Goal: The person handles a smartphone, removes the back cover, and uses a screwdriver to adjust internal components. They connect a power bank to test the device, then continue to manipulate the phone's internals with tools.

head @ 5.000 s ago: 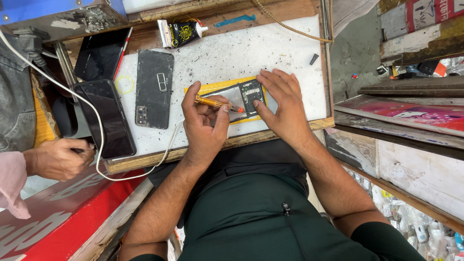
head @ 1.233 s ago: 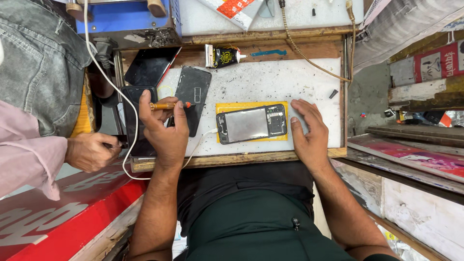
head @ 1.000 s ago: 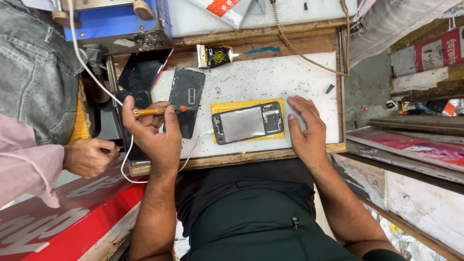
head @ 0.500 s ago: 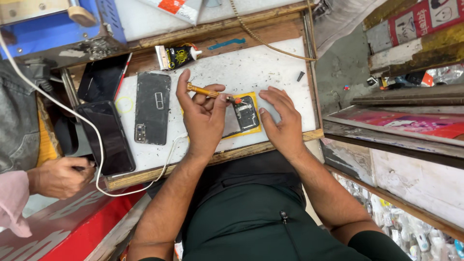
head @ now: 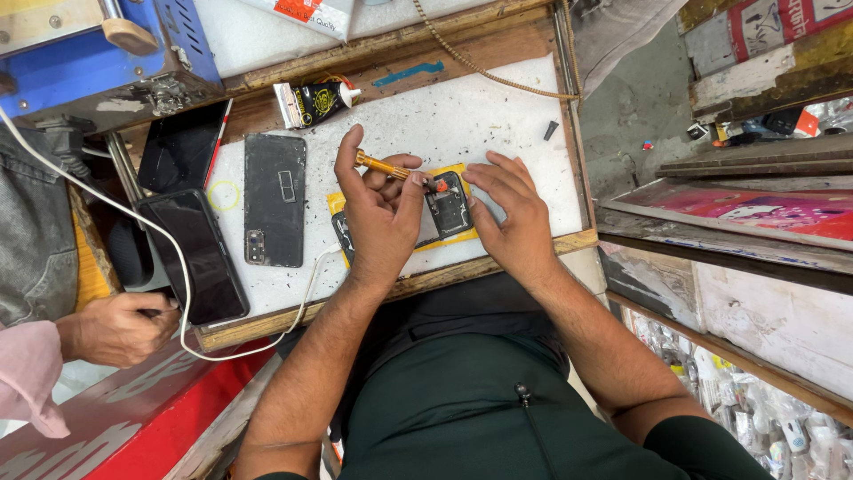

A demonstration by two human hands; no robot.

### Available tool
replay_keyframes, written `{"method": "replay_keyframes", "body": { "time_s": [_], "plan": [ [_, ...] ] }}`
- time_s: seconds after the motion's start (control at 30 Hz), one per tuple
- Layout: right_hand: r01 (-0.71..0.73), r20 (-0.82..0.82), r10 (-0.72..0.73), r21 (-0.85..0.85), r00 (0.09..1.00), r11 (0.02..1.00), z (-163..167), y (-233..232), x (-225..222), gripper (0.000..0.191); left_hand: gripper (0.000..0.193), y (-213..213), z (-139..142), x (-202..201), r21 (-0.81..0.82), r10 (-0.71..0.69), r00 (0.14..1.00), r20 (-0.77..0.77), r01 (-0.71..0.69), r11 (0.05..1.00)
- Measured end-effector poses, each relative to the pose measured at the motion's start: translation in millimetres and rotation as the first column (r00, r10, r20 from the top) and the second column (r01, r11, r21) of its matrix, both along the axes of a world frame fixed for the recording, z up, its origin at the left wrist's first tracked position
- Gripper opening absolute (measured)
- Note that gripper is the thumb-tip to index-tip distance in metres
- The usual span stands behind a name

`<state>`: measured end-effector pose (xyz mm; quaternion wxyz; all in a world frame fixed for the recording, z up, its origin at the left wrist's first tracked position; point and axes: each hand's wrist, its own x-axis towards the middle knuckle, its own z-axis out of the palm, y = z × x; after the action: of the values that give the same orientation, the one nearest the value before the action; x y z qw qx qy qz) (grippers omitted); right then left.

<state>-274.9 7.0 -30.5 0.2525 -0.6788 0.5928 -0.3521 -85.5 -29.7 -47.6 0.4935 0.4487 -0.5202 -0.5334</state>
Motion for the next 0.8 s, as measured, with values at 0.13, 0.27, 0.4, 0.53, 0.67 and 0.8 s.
{"method": "replay_keyframes", "body": {
  "time_s": [0.13,0.27,0.4,0.53,0.67,0.8],
  "plan": [
    [0.005,0.012,-0.005,0.001,1.000,1.000,-0.7,0.4,-0.4,0.031,0.074,0.2,1.0,-0.2,0.015,-0.003,1.000,-0.014,0.003,1.000],
    [0.005,0.007,-0.005,0.007,1.000,1.000,0.1,0.7,-0.6,0.031,0.074,0.8,1.5,0.1,-0.001,-0.010,1.000,0.010,0.010,1.000],
    [0.003,0.004,-0.003,0.008,1.000,1.000,0.5,0.0,-0.2,0.031,0.074,1.5,1.2,-0.2,-0.029,0.000,1.000,0.025,0.000,1.000],
    [0.007,0.001,-0.007,0.011,1.000,1.000,0.5,-0.3,0.2,0.030,0.074,3.1,0.7,-1.2,-0.067,0.021,0.998,0.056,-0.017,0.998],
    [0.010,0.005,-0.010,0.008,1.000,1.000,0.2,0.1,0.2,0.030,0.073,4.7,-0.8,-1.6,-0.085,0.031,0.997,0.067,-0.026,0.996],
    [0.011,0.000,-0.011,0.009,1.000,1.000,-0.5,-0.1,0.3,0.029,0.073,7.2,-2.8,-2.8,-0.159,0.034,0.993,0.109,-0.016,0.987]
  ]
}}
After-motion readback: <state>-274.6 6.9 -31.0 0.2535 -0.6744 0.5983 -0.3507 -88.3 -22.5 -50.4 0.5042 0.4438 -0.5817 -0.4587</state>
